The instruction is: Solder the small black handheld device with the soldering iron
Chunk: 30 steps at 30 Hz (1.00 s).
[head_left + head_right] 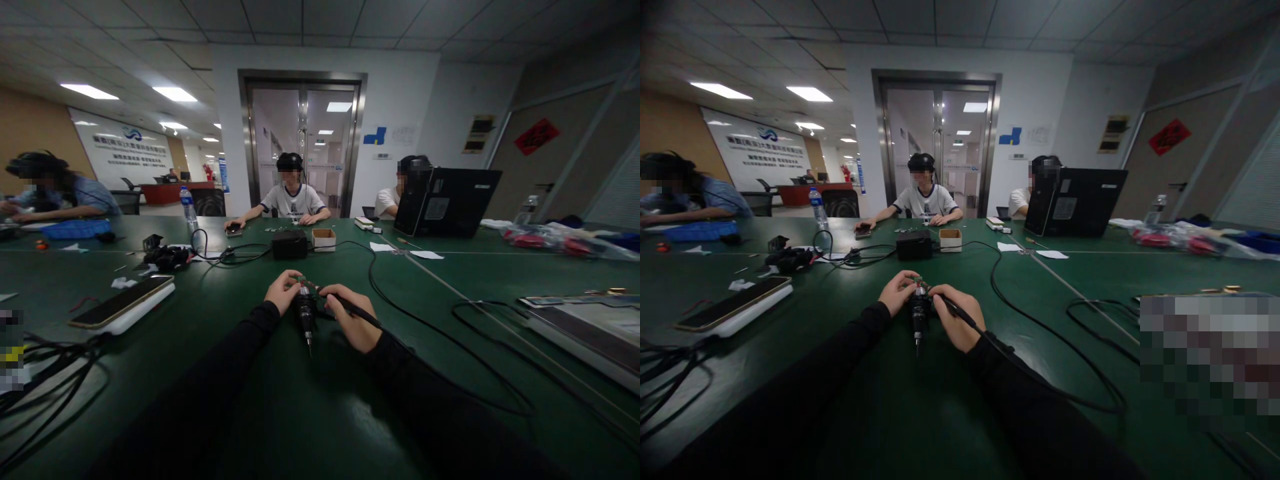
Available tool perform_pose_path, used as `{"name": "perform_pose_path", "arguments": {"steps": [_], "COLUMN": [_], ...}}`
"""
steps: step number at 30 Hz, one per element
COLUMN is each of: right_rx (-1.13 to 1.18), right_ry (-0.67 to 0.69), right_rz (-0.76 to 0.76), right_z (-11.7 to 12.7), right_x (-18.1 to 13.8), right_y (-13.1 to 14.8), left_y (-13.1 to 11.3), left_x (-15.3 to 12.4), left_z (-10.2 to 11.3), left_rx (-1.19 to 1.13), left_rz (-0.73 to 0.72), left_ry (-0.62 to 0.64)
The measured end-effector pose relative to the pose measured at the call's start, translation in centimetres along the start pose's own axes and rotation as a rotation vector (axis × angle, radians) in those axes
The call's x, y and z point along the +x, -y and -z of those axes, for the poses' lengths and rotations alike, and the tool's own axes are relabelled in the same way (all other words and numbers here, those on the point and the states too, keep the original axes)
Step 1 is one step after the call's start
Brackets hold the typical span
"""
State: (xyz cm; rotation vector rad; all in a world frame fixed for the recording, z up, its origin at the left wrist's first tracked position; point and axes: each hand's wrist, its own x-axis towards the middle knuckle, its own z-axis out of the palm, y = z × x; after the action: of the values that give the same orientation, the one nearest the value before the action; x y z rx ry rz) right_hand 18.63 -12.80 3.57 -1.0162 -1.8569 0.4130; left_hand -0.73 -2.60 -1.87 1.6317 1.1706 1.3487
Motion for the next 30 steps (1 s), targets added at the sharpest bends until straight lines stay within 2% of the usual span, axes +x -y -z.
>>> {"name": "perform_pose_path", "arguments": {"steps": [10, 21, 30], "right_rx": [-0.011, -0.004, -0.013], "right_ry": [0.004, 0.033, -0.011], "right_rz": [0.002, 0.015, -0.001], "right_z": [0.03, 0.06, 0.07], "right_x": [-0.06, -0.03, 0.05], "right_y": [0.16, 0.33, 0.07], "left_y": [-0.53, -0.90, -0.69], "left_x": [-0.26, -0.43, -0.26], "left_z": [0.01, 0.08, 0.01], "left_rx": [0.034, 0.005, -0.016], "left_rz": [0.024, 0.008, 0.027], "left_ry": [-0.025, 0.007, 0.001]}}
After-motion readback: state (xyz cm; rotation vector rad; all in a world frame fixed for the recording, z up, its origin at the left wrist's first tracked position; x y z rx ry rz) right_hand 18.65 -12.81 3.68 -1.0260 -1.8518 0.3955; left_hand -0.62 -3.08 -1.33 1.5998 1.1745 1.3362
